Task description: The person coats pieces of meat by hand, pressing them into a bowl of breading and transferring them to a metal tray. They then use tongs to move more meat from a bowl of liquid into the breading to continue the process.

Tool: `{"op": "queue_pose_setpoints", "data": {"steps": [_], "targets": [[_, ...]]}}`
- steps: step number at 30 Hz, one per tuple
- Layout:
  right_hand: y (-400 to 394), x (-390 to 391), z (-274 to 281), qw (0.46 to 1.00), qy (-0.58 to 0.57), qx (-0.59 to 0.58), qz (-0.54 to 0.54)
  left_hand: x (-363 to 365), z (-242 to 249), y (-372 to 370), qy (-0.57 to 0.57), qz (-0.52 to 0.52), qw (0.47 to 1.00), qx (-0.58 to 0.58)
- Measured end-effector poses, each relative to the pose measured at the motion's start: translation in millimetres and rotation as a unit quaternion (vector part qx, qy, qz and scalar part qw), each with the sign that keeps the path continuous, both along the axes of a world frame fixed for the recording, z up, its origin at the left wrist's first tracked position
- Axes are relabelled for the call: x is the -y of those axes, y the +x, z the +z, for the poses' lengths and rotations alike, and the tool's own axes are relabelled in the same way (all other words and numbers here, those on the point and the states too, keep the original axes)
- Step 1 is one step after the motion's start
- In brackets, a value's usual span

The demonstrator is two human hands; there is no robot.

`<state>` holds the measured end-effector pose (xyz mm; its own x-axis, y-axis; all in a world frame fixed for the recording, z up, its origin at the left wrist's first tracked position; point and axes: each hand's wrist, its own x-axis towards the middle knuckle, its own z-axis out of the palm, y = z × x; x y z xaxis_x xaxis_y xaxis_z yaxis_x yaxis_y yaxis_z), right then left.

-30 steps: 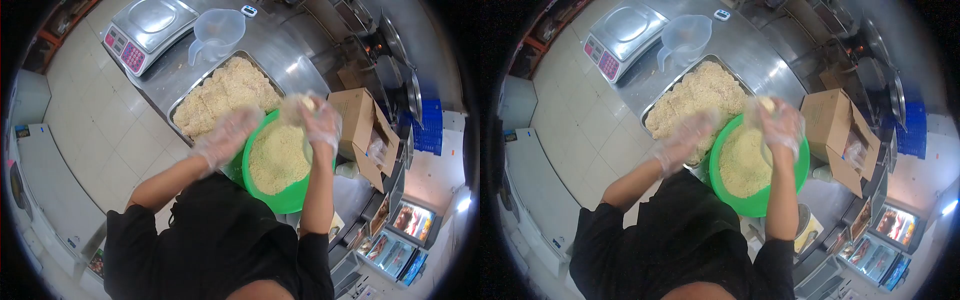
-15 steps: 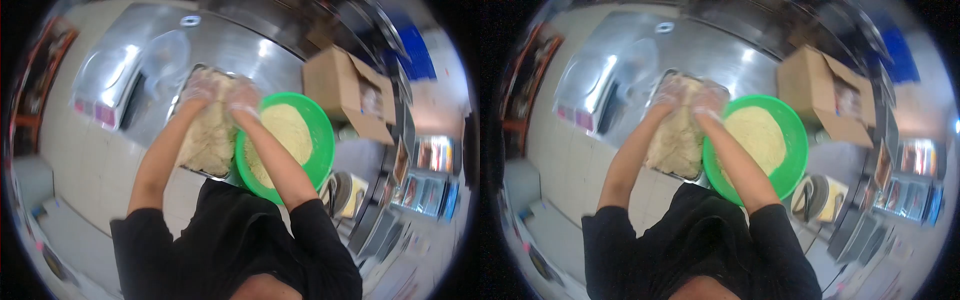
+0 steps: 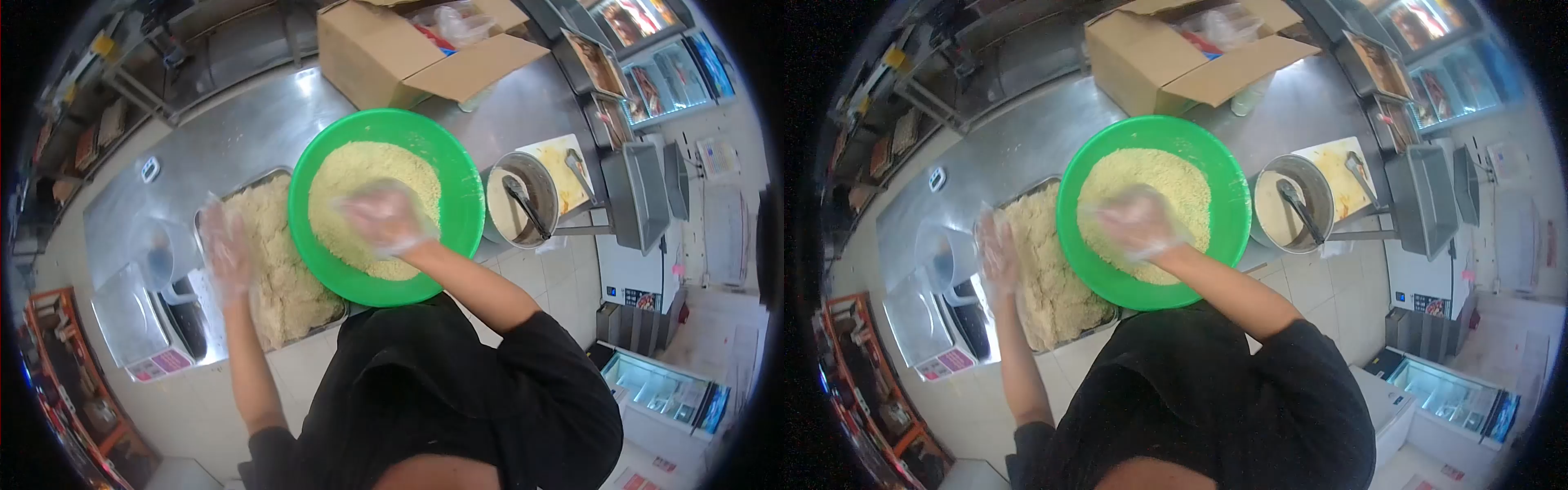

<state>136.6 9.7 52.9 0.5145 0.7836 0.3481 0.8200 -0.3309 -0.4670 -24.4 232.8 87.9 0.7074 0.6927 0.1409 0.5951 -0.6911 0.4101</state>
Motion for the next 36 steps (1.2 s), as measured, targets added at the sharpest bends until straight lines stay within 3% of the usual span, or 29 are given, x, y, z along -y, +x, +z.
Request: {"op": "queue_pose_setpoints", "data": {"steps": [1,2,3,4,6,8,9,12,13,14,15,16,18,19,20,21,22,23,24,27,29,30,32,33,34,35,36], "targets": [[1.1,24.9,51.8,0.963,-0.256,-0.057,-0.065,27.0,6.6,7.4,-0.043,-0.046,0.997,0.055],[2.5,62.5,17.2,0.975,-0.207,-0.024,-0.080,50.1,12.0,12.4,-0.086,-0.091,0.986,0.107],[0.7,95.6,-18.5,0.983,-0.158,0.009,-0.096,67.1,10.4,13.7,-0.071,-0.171,0.979,0.079],[-5.0,113.9,-2.6,0.976,-0.181,-0.056,-0.105,81.4,5.8,18.2,-0.054,-0.251,0.965,0.050],[-12.9,139.5,12.3,0.965,-0.201,-0.122,-0.113,110.6,3.9,41.6,-0.130,-0.251,0.959,0.031],[-26.5,160.9,8.5,0.958,-0.067,-0.024,-0.278,126.3,-2.4,48.8,-0.088,-0.279,0.954,0.070],[-28.8,167.1,7.0,0.954,-0.064,-0.023,-0.292,133.2,-6.7,56.1,-0.047,-0.304,0.944,0.121],[-38.7,180.6,7.6,0.924,-0.018,-0.006,-0.383,142.5,-40.4,56.3,0.004,-0.373,0.923,0.096],[-44.0,181.6,11.2,0.941,-0.046,-0.037,-0.333,140.2,-39.9,58.8,0.004,-0.389,0.916,0.098],[-48.7,180.8,14.3,0.954,-0.073,-0.071,-0.282,137.1,-37.9,60.9,-0.104,-0.417,0.902,0.026],[-51.7,177.6,17.7,0.961,-0.039,-0.102,-0.253,139.0,-33.9,64.3,-0.208,-0.437,0.873,-0.051],[-53.9,170.6,18.5,0.966,-0.003,-0.131,-0.222,147.3,-21.3,71.9,-0.206,-0.449,0.868,-0.053],[-40.0,145.4,6.9,0.969,-0.009,-0.111,-0.220,168.7,3.7,86.3,-0.316,-0.241,0.914,-0.079],[-44.7,139.2,10.4,0.971,-0.078,-0.127,-0.189,169.2,-18.0,89.7,-0.311,-0.249,0.914,-0.082],[-48.9,134.4,19.0,0.967,-0.145,-0.141,-0.156,163.6,-59.2,96.7,-0.419,-0.167,0.892,0.014],[-52.0,131.9,29.5,0.967,-0.138,-0.136,-0.164,162.9,-79.4,106.4,-0.516,-0.083,0.845,0.111],[-56.7,131.9,41.1,0.965,-0.124,-0.213,-0.089,170.3,-77.3,114.1,-0.513,-0.091,0.846,0.112],[-62.1,132.3,48.7,0.951,-0.110,-0.290,-0.009,179.1,-76.7,116.7,-0.543,-0.012,0.815,0.204],[-67.4,129.1,52.2,0.950,-0.107,-0.292,-0.009,187.0,-76.3,114.6,-0.562,0.071,0.771,0.290],[-67.1,122.7,41.7,0.926,-0.189,-0.320,-0.070,203.8,-69.1,111.2,-0.512,0.019,0.812,0.279],[-62.4,129.1,-1.8,0.975,-0.163,-0.145,-0.033,215.0,-72.5,99.7,-0.504,0.015,0.821,0.269],[-68.6,137.7,-5.1,0.976,-0.163,-0.143,0.008,216.2,-77.4,85.9,-0.500,0.012,0.826,0.259],[-67.3,159.6,-4.8,0.998,-0.044,0.000,-0.037,226.7,-103.4,71.8,-0.514,0.030,0.786,0.341],[-64.4,166.3,-0.8,0.999,-0.039,0.003,0.001,255.8,-67.3,65.0,-0.530,0.049,0.779,0.330],[-63.3,174.0,6.0,0.997,-0.069,-0.030,-0.032,286.6,-30.3,58.5,-0.550,0.068,0.770,0.316],[-63.4,180.0,12.9,0.991,-0.099,-0.061,-0.072,299.2,-37.2,49.4,-0.539,0.089,0.769,0.332],[-63.1,184.9,19.1,0.993,-0.095,-0.055,-0.052,309.7,-50.7,43.4,-0.486,0.025,0.815,0.316]]}}
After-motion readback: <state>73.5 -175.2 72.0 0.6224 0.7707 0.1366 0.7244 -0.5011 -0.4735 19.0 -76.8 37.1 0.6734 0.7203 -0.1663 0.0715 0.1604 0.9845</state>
